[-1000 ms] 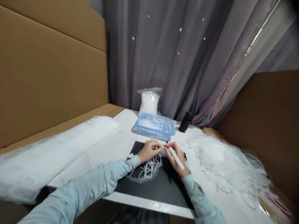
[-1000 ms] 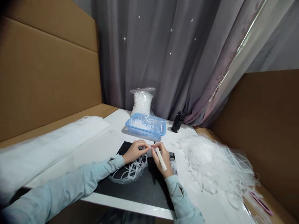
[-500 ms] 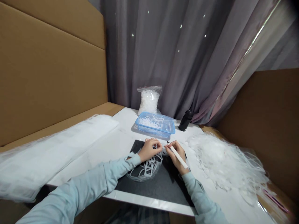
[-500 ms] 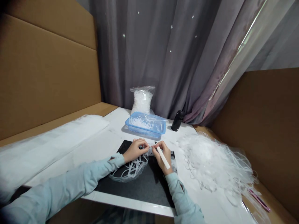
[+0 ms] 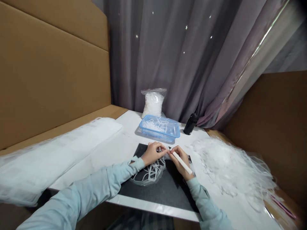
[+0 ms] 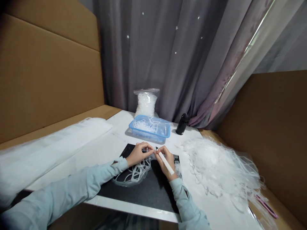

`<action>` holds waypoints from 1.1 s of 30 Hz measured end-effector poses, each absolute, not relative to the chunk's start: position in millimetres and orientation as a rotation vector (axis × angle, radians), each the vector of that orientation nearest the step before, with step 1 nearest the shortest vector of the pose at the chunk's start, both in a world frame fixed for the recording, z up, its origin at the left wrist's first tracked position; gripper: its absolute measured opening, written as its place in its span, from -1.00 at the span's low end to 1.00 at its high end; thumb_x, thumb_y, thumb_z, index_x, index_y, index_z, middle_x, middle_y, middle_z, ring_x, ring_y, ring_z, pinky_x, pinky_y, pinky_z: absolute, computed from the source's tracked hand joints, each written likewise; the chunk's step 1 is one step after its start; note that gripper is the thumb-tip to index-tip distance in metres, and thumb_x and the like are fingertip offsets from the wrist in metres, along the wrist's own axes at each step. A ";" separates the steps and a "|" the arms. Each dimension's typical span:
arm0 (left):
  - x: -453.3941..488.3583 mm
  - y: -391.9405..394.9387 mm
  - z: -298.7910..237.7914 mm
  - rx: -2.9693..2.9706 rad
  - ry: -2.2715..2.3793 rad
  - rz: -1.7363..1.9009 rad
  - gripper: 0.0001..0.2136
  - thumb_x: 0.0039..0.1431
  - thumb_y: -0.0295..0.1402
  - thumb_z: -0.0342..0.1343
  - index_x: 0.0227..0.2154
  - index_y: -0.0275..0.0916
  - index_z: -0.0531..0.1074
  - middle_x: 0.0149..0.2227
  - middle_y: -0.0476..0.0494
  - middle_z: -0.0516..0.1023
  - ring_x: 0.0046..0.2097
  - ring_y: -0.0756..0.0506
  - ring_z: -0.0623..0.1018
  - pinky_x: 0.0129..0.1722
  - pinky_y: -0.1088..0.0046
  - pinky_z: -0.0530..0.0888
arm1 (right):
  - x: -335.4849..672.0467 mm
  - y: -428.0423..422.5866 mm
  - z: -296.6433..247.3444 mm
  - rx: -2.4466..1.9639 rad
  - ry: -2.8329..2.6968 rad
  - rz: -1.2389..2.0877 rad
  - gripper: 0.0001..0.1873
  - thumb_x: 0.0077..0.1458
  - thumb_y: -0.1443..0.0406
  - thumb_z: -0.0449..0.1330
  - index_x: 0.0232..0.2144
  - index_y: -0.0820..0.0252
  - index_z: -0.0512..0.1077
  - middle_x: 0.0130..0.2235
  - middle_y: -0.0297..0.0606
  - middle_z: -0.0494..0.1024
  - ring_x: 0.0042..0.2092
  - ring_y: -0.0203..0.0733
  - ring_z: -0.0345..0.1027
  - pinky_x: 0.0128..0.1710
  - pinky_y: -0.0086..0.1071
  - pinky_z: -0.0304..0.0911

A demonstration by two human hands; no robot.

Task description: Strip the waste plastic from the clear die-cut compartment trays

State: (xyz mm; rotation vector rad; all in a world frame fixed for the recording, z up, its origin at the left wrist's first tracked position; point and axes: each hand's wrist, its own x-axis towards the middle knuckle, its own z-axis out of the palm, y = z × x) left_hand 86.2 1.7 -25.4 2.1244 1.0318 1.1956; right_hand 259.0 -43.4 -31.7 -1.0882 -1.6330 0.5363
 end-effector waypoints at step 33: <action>81.4 9.3 -34.1 2.291 1.085 1.044 -0.80 0.25 -0.29 0.13 -0.44 -0.29 0.43 -0.40 -0.02 0.50 -0.31 -0.05 0.50 -0.13 0.28 0.42 | 273.2 -43.4 -12.5 -1.237 -1.520 0.583 -0.51 0.24 -0.04 0.01 -0.48 0.17 0.44 -0.50 -0.32 0.40 -0.40 -0.20 0.29 -0.35 -0.36 0.20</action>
